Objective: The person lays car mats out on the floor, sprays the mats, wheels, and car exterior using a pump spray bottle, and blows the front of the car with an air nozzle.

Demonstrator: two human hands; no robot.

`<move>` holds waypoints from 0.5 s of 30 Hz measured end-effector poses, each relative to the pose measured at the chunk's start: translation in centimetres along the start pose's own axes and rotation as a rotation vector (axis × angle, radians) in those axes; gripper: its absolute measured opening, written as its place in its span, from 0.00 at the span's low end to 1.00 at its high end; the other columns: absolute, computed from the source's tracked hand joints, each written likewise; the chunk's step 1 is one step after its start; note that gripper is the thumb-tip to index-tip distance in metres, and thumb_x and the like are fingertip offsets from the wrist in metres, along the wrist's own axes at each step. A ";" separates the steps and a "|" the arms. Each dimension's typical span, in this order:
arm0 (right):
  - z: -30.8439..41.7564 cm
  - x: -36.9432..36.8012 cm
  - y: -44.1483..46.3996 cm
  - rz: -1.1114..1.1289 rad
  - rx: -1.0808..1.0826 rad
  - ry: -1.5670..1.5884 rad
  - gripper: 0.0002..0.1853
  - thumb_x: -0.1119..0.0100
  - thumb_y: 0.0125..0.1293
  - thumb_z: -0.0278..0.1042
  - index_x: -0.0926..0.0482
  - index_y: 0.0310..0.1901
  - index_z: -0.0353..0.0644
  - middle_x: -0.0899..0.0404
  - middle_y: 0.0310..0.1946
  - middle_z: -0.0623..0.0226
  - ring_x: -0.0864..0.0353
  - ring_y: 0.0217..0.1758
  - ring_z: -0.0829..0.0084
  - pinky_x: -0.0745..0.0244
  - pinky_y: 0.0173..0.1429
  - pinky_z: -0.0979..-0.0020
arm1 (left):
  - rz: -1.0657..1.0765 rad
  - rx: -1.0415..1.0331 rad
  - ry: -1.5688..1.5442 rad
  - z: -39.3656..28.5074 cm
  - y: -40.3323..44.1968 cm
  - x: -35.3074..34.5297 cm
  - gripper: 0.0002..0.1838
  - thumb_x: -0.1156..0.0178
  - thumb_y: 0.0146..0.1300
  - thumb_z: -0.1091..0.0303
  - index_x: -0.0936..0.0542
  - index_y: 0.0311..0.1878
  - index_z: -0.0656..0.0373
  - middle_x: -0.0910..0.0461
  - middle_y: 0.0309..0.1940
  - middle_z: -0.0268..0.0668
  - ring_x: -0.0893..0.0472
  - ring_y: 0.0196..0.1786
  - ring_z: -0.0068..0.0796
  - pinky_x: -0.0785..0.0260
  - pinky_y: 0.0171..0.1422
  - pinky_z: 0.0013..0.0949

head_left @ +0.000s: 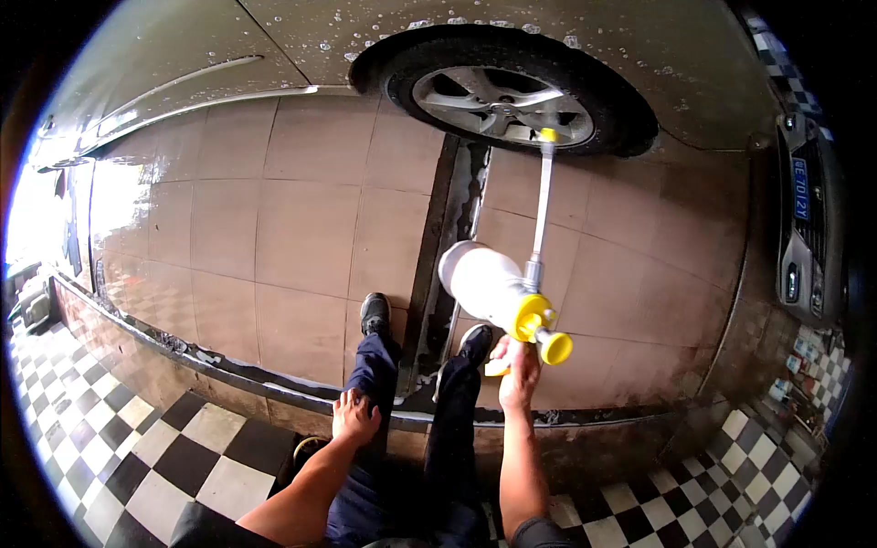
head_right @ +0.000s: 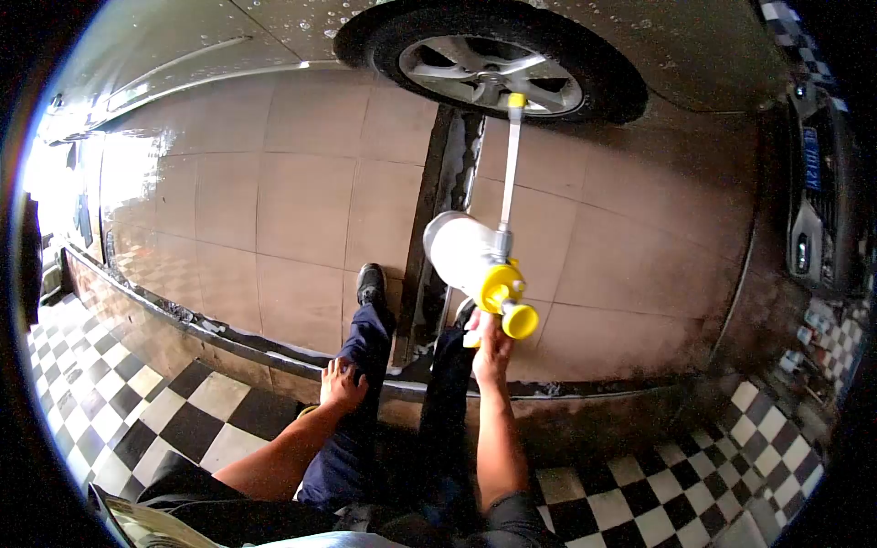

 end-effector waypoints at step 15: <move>-13.7 11.1 12.1 -0.292 -0.220 -0.397 0.17 0.53 0.65 0.47 0.33 0.29 0.41 0.36 0.19 0.75 0.37 0.22 0.82 0.41 0.27 0.79 | 0.094 0.024 -0.060 2.1 -1.2 -1.1 0.19 0.48 0.53 0.56 0.25 0.42 0.59 0.32 0.50 0.45 0.35 0.54 0.43 0.44 0.55 0.43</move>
Point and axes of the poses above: each hand's wrist, its own y-axis towards the middle knuckle, its own x-axis out of the back of the hand, z = x × y, the point moved 7 cm from there along y, towards the middle knuckle
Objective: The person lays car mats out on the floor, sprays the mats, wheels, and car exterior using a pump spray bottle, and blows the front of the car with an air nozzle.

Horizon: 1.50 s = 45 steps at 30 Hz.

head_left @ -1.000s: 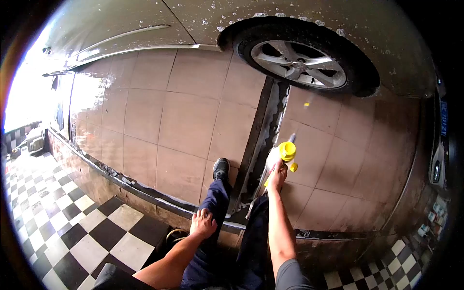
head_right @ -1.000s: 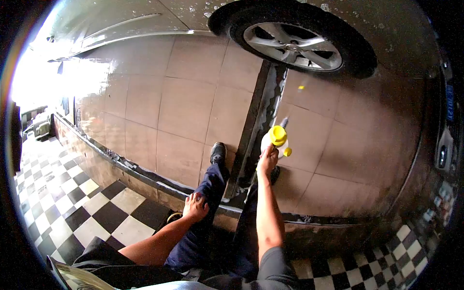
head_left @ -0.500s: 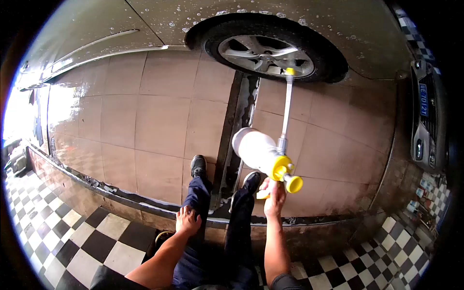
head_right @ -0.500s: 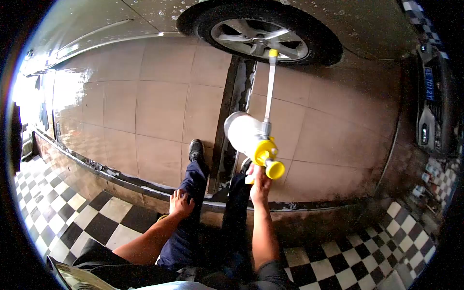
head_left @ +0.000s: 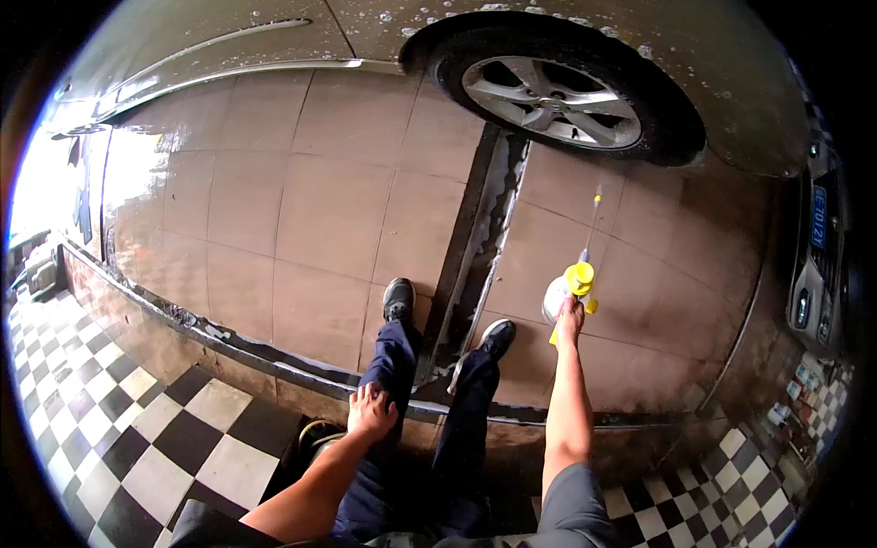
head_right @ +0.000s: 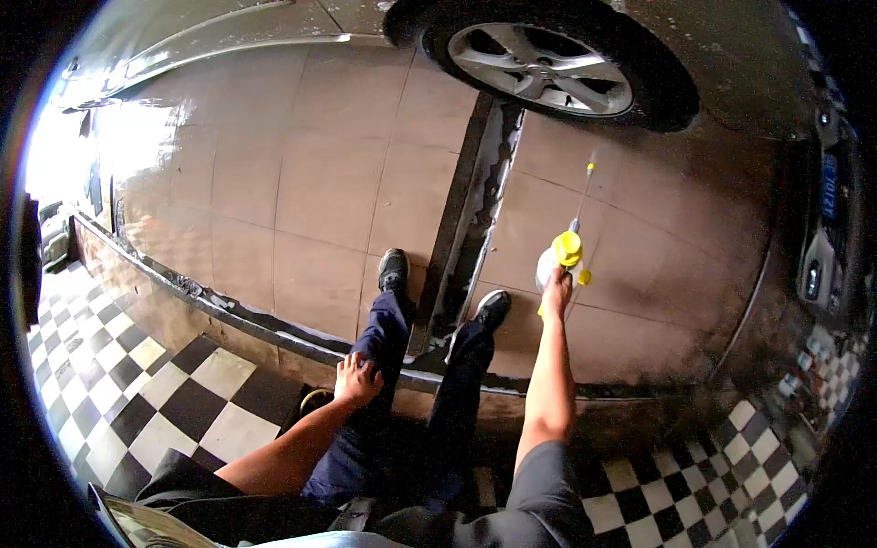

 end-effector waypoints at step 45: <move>19.5 28.4 -21.5 0.061 0.193 0.187 0.21 0.50 0.63 0.52 0.33 0.20 0.45 0.35 0.12 0.77 0.36 0.13 0.85 0.41 0.17 0.80 | -0.148 0.250 -0.495 -4.7 -14.1 7.2 0.28 0.50 0.53 0.41 0.21 0.27 0.61 0.20 0.25 0.44 0.22 0.31 0.40 0.33 0.38 0.41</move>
Point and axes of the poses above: each hand's wrist, its own y-axis towards the middle knuckle, its own x-axis out of the back of the hand, z = x × y, the point moved 7 cm from there along y, towards the middle knuckle
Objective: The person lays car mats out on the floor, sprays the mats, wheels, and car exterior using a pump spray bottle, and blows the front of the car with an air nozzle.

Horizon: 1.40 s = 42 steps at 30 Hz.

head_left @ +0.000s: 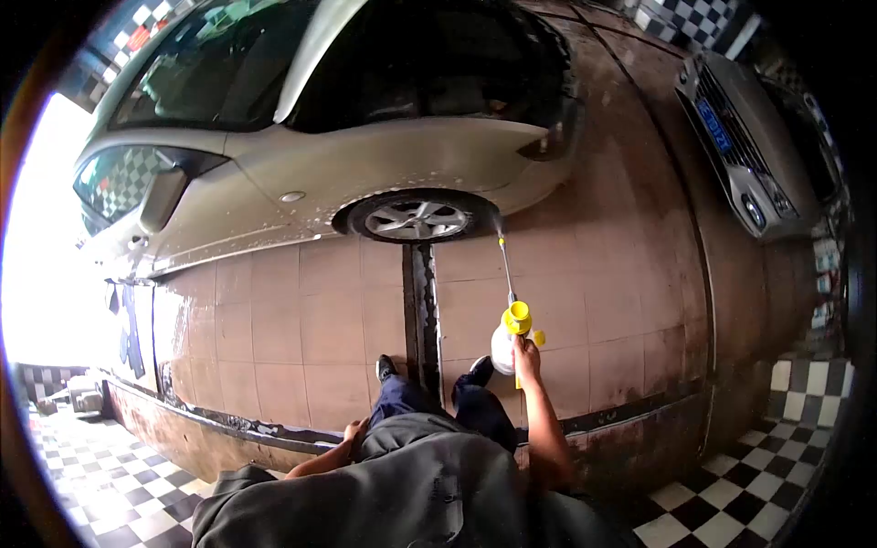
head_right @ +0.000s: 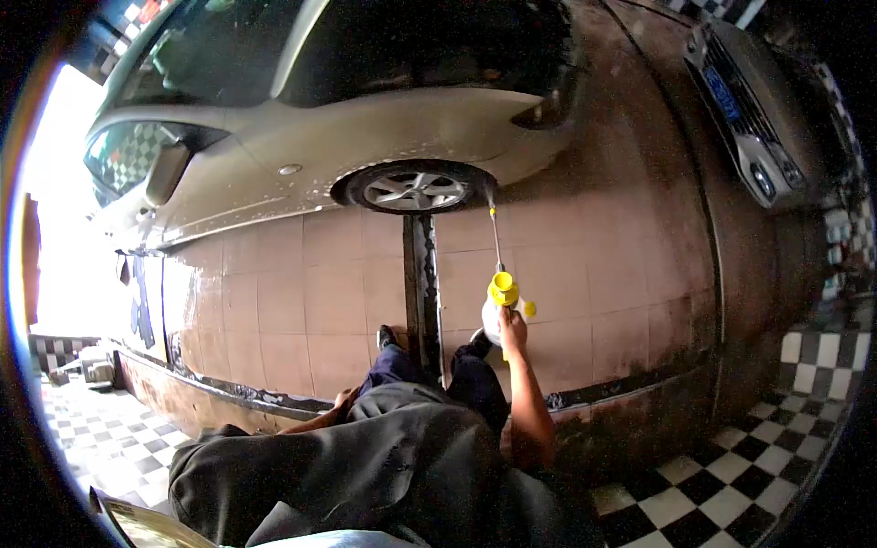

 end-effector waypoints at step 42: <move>9.3 50.7 60.2 0.165 0.096 -0.363 0.29 0.56 0.59 0.61 0.27 0.33 0.35 0.24 0.23 0.58 0.23 0.31 0.59 0.32 0.38 0.63 | 0.362 0.141 -0.354 -70.2 -5.2 -35.1 0.14 0.52 0.60 0.58 0.25 0.42 0.56 0.24 0.34 0.34 0.25 0.34 0.31 0.33 0.33 0.35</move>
Point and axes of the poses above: each hand's wrist, its own y-axis towards the middle knuckle, its own x-axis out of the back of the hand, z = x × y, the point moved 7 cm from there along y, towards the middle knuckle
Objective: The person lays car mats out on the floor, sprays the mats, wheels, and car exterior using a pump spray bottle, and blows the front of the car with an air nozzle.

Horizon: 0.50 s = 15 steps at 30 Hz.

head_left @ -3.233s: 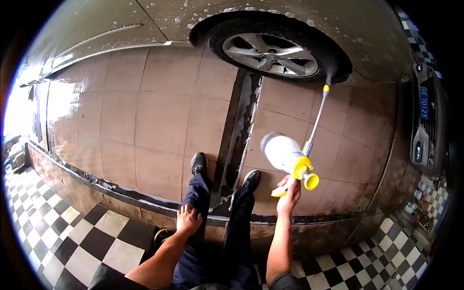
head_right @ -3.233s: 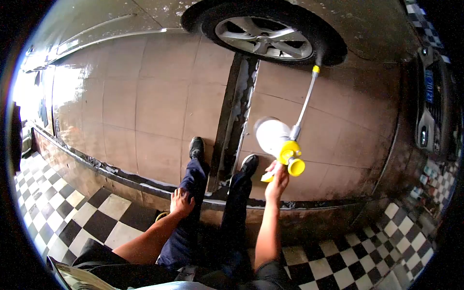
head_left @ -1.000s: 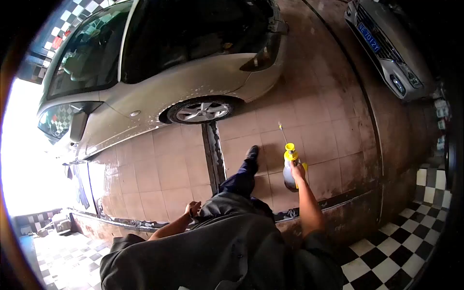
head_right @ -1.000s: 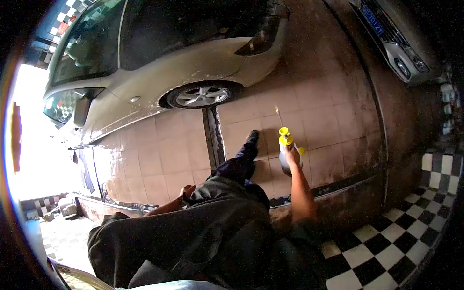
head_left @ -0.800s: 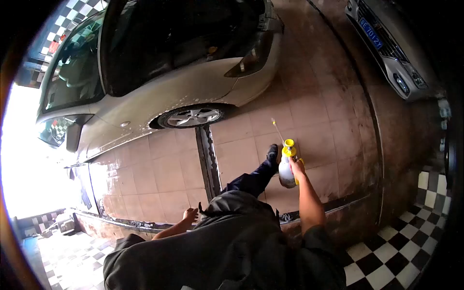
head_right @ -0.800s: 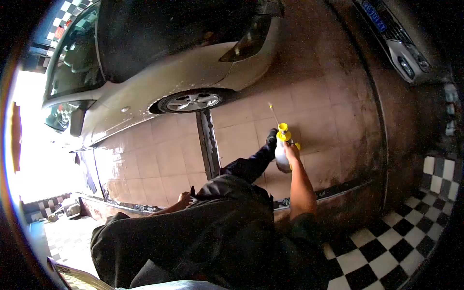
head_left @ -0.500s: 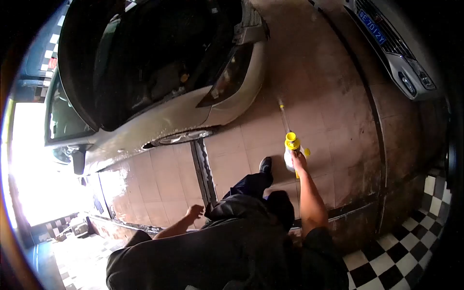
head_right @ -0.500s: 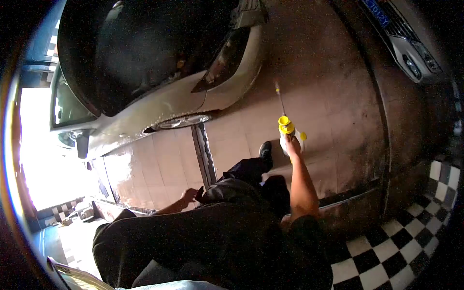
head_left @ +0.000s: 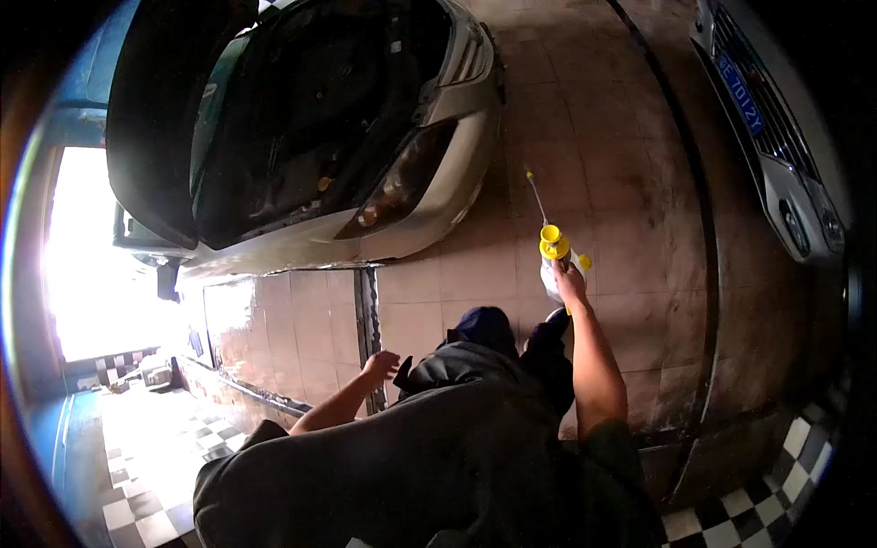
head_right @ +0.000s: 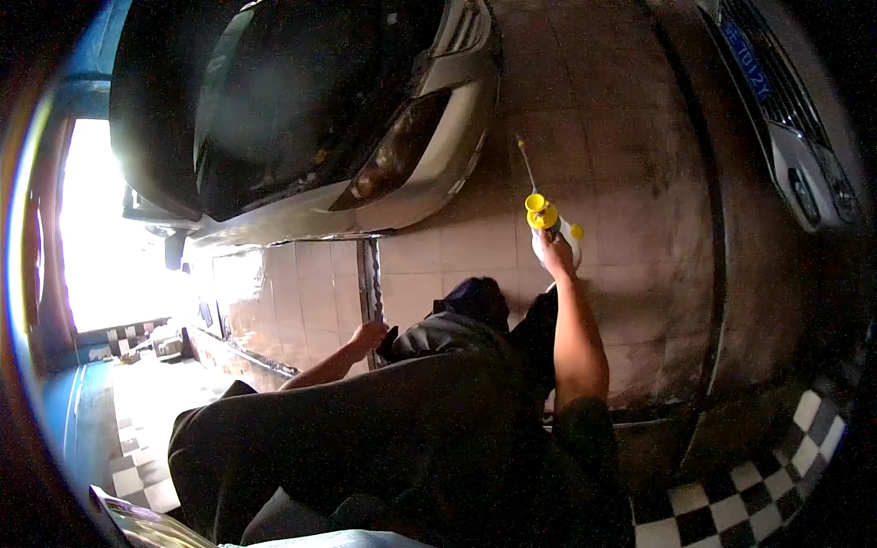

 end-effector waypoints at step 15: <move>3.7 8.2 17.4 0.554 -0.109 -0.211 0.34 0.58 0.60 0.61 0.31 0.51 0.32 0.25 0.42 0.47 0.26 0.47 0.54 0.33 0.51 0.62 | -0.243 0.355 -0.277 -8.7 1.5 -13.7 0.15 0.43 0.58 0.58 0.27 0.43 0.56 0.23 0.33 0.34 0.24 0.32 0.27 0.31 0.35 0.32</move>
Point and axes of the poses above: each hand's wrist, its own y-axis towards the middle knuckle, its own x-axis out of the back of the hand, z = x × y, the point moved 7 cm from there along y, towards the middle knuckle
